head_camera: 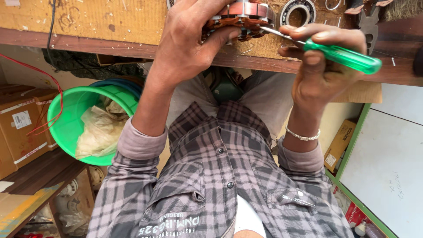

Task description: The person works on a motor stator at a cluttered workbench. They first connect red wires to the stator windings, then use a green screwdriver to adjust and secure the internal components.

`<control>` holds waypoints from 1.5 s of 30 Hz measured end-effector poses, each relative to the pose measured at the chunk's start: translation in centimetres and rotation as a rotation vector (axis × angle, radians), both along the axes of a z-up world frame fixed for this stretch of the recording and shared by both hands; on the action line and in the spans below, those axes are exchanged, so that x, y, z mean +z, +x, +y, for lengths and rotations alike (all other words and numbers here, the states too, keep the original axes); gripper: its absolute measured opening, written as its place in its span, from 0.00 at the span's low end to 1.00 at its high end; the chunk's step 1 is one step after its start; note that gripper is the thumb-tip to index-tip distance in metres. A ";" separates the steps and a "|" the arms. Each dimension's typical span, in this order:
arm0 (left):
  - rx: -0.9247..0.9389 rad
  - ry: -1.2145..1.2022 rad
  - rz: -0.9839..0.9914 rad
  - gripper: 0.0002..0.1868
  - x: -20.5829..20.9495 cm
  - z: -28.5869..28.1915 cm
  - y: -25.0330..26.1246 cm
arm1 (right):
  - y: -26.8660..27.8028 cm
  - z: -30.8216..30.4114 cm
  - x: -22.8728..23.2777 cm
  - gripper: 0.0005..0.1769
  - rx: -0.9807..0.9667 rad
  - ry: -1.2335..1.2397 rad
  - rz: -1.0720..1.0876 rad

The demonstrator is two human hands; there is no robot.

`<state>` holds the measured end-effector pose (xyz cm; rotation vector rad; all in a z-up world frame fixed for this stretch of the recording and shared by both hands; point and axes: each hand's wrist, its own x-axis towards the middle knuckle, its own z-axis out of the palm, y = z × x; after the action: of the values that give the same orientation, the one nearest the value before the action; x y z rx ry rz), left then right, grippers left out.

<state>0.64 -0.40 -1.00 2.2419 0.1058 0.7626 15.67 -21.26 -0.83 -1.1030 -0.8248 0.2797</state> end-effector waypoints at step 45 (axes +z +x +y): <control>-0.007 -0.078 -0.061 0.17 -1.4 1.6 -0.4 | -5.7 2.7 0.5 0.20 -0.248 -0.136 0.039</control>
<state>0.25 1.22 -2.41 2.1426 0.0963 0.8093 9.96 -18.57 -0.37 -1.3104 -0.6336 0.1501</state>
